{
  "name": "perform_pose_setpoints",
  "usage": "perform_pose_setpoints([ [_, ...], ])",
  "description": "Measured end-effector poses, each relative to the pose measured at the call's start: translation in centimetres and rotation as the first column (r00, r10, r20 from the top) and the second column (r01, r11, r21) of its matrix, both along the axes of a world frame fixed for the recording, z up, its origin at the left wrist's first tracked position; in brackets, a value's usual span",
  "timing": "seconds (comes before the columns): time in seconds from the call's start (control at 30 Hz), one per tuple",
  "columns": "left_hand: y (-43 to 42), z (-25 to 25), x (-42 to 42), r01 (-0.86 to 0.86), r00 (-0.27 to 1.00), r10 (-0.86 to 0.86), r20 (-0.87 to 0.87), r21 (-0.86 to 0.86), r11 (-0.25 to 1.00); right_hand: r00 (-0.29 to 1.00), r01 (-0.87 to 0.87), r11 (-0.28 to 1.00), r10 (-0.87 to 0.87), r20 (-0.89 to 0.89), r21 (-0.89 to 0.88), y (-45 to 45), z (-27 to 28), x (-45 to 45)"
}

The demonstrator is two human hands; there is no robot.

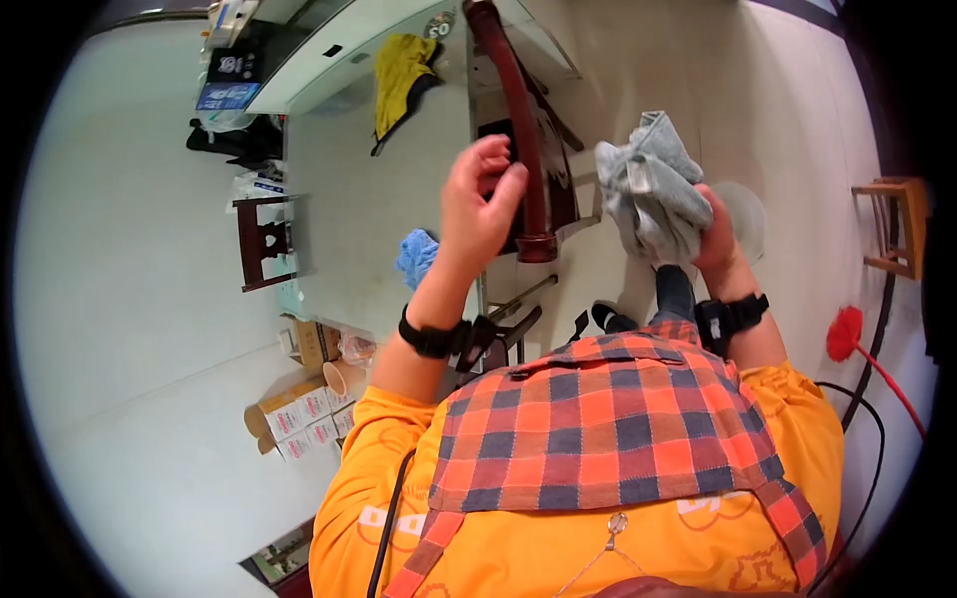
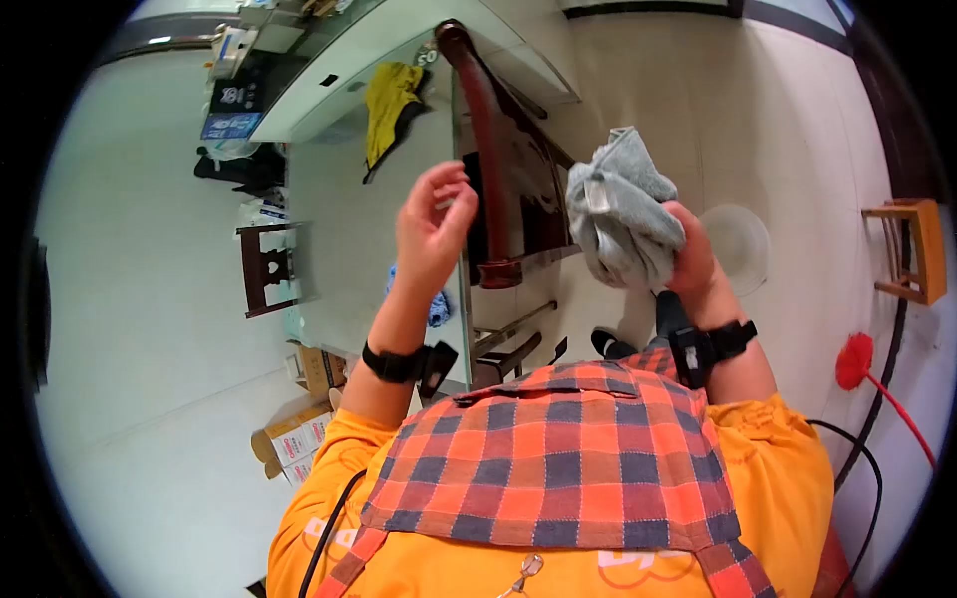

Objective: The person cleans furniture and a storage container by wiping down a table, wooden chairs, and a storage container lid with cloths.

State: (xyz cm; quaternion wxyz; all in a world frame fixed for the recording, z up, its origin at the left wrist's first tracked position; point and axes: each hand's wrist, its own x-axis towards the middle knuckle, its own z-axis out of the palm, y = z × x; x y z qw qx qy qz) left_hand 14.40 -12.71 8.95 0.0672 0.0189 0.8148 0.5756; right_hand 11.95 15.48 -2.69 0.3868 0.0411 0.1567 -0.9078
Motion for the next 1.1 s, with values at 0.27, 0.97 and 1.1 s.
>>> perform_pose_setpoints([
  [0.27, 1.1, 5.1, 7.6, 0.268, 0.948, -0.282, 0.146, 0.109, 0.957, 0.674, -0.592, 0.771, 0.633, -0.381, 0.234, -5.8, 10.1, 0.3],
  [0.97, -24.7, -4.3, 21.9, -0.678, 0.727, 0.686, -0.013, 0.141, 0.721, -0.038, 0.303, 0.798, 0.556, -0.83, 0.52, -37.8, 10.8, 4.2],
  [1.1, -22.2, -7.6, 22.7, -0.778, 0.608, 0.728, 0.315, 0.058, 0.625, 0.114, 0.627, 0.392, 0.809, -0.577, 0.674, -43.0, 8.2, -10.3],
])
